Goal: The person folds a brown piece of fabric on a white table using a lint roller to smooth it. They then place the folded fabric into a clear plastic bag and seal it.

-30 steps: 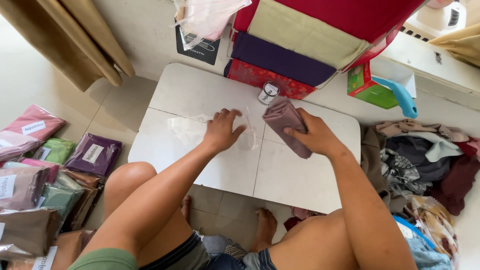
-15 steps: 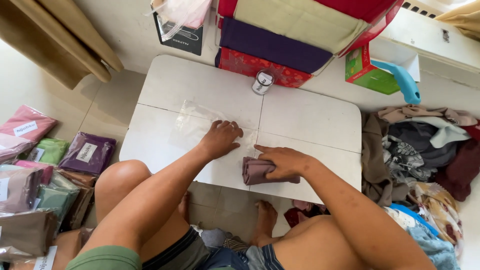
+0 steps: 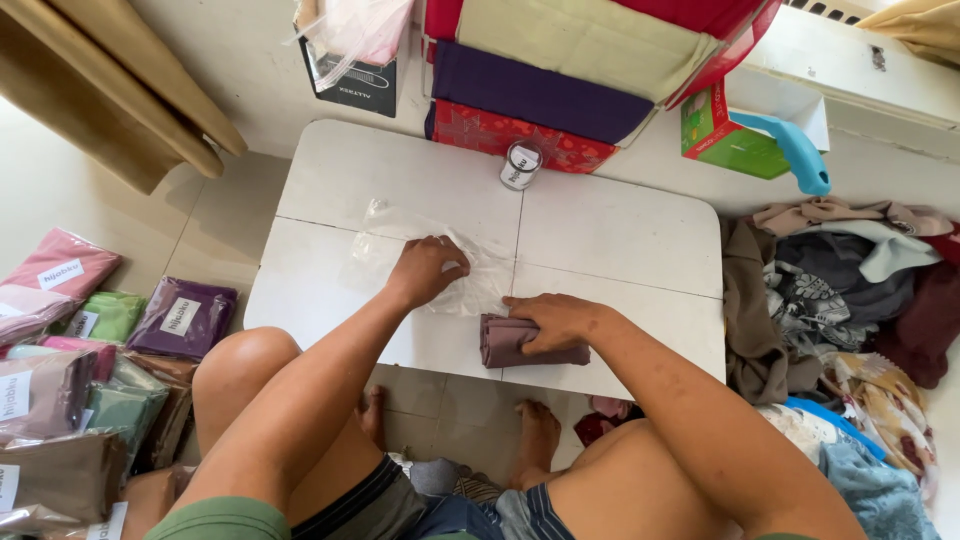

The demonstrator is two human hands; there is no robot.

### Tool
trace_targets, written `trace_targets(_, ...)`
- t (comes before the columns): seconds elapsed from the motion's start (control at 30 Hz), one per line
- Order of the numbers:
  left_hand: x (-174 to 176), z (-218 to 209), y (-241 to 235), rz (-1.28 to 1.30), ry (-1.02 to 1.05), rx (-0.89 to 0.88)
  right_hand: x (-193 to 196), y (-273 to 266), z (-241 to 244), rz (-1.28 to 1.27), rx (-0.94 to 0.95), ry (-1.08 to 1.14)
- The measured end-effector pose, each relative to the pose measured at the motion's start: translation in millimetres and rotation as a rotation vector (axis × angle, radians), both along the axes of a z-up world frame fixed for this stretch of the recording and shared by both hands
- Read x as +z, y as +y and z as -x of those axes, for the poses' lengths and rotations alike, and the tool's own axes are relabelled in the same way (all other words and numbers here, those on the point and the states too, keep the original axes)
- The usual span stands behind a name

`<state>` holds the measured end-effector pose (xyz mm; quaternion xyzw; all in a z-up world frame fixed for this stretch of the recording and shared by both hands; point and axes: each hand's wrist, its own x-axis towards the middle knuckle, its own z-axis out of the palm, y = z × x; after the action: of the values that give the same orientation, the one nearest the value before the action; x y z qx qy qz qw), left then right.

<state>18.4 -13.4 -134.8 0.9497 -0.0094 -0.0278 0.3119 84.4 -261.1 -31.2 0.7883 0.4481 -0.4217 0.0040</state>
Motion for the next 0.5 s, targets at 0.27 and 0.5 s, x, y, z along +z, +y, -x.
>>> trace_targets(0.27,31,12,10,0.497,-0.039,0.100,31,-3,-14,-0.082,-0.188,0.061)
trace_targets(0.5,31,18,15,0.630,-0.032,0.135,33,-18,-40,-0.279,-0.524,0.010)
